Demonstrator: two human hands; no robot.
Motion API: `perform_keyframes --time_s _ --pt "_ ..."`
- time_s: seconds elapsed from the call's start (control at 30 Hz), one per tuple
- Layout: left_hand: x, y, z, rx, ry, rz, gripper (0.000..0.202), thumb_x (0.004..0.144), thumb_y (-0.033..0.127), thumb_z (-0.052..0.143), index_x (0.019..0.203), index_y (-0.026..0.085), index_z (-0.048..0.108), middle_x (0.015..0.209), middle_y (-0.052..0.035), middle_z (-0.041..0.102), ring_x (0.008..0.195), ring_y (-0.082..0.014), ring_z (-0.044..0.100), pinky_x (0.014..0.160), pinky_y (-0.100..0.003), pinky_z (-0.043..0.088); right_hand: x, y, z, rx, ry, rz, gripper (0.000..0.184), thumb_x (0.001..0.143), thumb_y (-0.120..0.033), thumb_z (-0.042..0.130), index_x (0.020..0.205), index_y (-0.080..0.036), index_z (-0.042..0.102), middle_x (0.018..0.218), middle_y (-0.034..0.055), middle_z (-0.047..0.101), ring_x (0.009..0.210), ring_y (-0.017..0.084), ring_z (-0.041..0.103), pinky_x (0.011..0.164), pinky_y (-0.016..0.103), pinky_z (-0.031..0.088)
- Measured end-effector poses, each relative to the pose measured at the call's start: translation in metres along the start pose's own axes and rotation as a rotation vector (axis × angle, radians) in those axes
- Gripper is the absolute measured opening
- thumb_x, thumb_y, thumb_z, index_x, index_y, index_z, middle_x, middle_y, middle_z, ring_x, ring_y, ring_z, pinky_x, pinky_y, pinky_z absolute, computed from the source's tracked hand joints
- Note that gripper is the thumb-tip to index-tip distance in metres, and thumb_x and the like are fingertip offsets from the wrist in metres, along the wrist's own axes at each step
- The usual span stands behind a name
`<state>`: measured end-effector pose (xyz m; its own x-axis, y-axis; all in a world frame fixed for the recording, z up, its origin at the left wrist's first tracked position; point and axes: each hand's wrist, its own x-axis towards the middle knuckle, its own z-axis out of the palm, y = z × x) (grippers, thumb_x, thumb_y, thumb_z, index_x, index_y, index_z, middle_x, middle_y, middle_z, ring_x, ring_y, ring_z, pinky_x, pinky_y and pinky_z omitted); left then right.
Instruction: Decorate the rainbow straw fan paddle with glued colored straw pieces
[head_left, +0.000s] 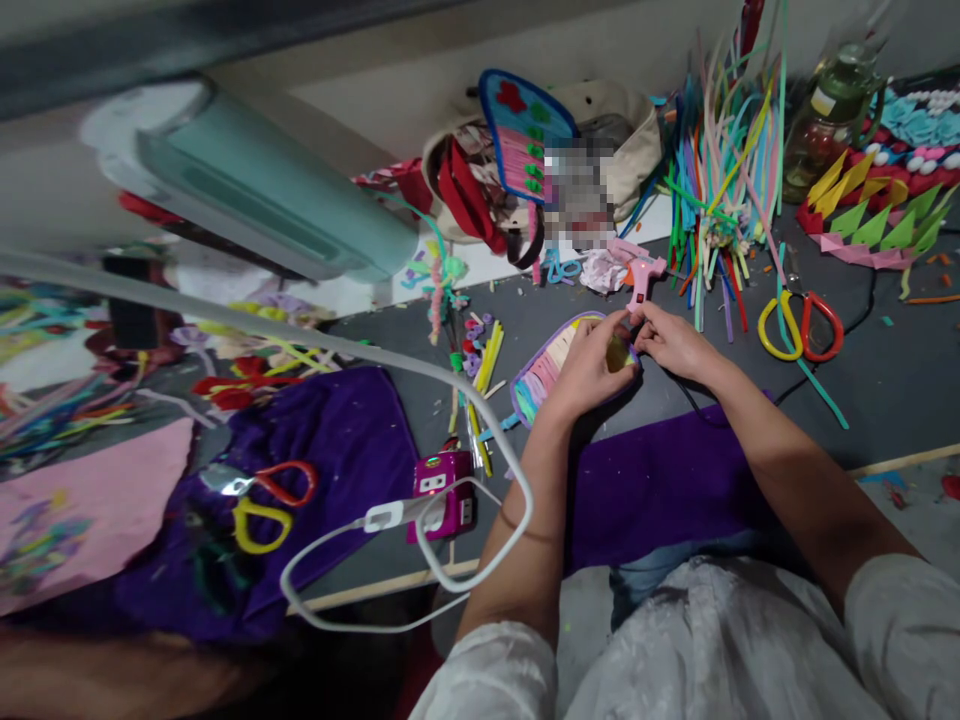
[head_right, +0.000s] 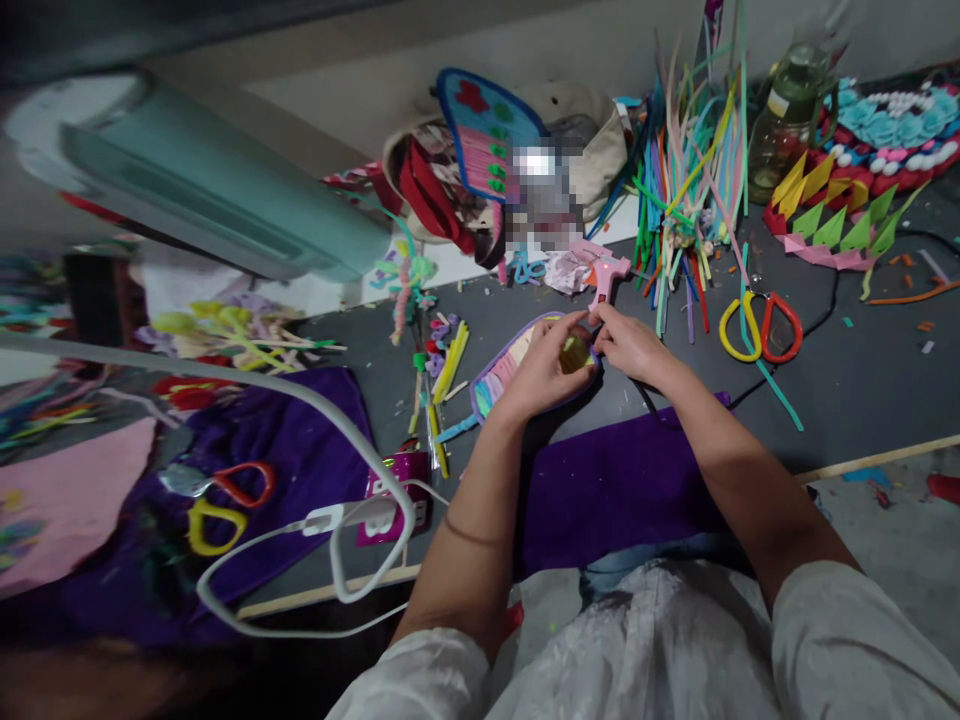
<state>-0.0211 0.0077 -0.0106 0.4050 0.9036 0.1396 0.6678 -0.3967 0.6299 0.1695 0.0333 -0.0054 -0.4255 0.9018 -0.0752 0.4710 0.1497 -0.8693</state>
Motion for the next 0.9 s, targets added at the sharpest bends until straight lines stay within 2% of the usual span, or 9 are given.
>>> perform_keyframes --time_s 0.17,0.4,0.63,0.73,0.83,0.9 --pt "0.0 0.0 0.0 0.004 -0.002 -0.001 0.075 0.078 0.026 0.067 0.149 0.015 0.045 0.126 -0.0153 0.06 0.117 -0.0304 0.051 0.105 -0.048 0.045 0.0 0.0 0.001 0.001 0.001 -0.001 0.032 0.085 -0.009 0.056 0.114 -0.022 0.055 0.08 -0.0018 0.07 0.074 0.017 0.062 0.071 0.028 0.043" --pt "0.0 -0.003 0.001 0.007 -0.003 0.032 0.075 0.079 0.025 0.067 0.15 0.019 0.044 0.129 -0.0144 0.06 0.118 -0.0316 0.051 0.105 -0.051 0.045 0.001 0.004 0.002 0.033 0.008 -0.014 0.031 0.084 -0.01 0.056 0.113 -0.022 0.055 0.077 -0.0032 0.068 0.072 0.016 0.062 0.07 0.028 0.043" --pt "0.0 -0.004 -0.002 0.022 0.069 0.049 0.079 0.077 0.027 0.069 0.15 0.016 0.042 0.128 -0.0144 0.062 0.118 -0.0314 0.053 0.106 -0.05 0.044 0.002 0.007 0.002 0.069 0.022 -0.01 0.028 0.082 -0.011 0.057 0.108 -0.023 0.054 0.077 -0.0031 0.067 0.074 0.017 0.064 0.071 0.028 0.043" --pt "0.0 -0.008 -0.004 -0.003 0.169 -0.006 0.066 0.078 0.023 0.066 0.141 0.018 0.05 0.12 -0.0107 0.066 0.115 -0.0284 0.056 0.104 -0.046 0.047 0.003 0.009 0.001 0.069 0.018 -0.014 0.028 0.081 -0.012 0.055 0.107 -0.023 0.052 0.076 -0.0043 0.066 0.072 0.016 0.062 0.07 0.027 0.042" --pt "0.001 -0.015 -0.005 -0.074 0.381 -0.173 0.042 0.08 0.013 0.055 0.12 0.02 0.062 0.1 -0.0053 0.07 0.1 -0.023 0.062 0.093 -0.039 0.051 0.004 0.011 0.001 0.054 0.014 -0.023 0.027 0.081 -0.016 0.055 0.107 -0.023 0.052 0.075 -0.005 0.065 0.067 0.015 0.058 0.067 0.026 0.04" --pt "0.002 -0.021 -0.006 -0.142 0.532 -0.287 0.035 0.078 0.009 0.051 0.109 0.021 0.064 0.09 -0.0029 0.069 0.091 -0.0201 0.064 0.086 -0.035 0.053 0.004 0.011 0.0 0.038 0.015 -0.029 0.026 0.081 -0.019 0.055 0.106 -0.023 0.052 0.074 -0.0057 0.063 0.063 0.014 0.055 0.065 0.026 0.039"
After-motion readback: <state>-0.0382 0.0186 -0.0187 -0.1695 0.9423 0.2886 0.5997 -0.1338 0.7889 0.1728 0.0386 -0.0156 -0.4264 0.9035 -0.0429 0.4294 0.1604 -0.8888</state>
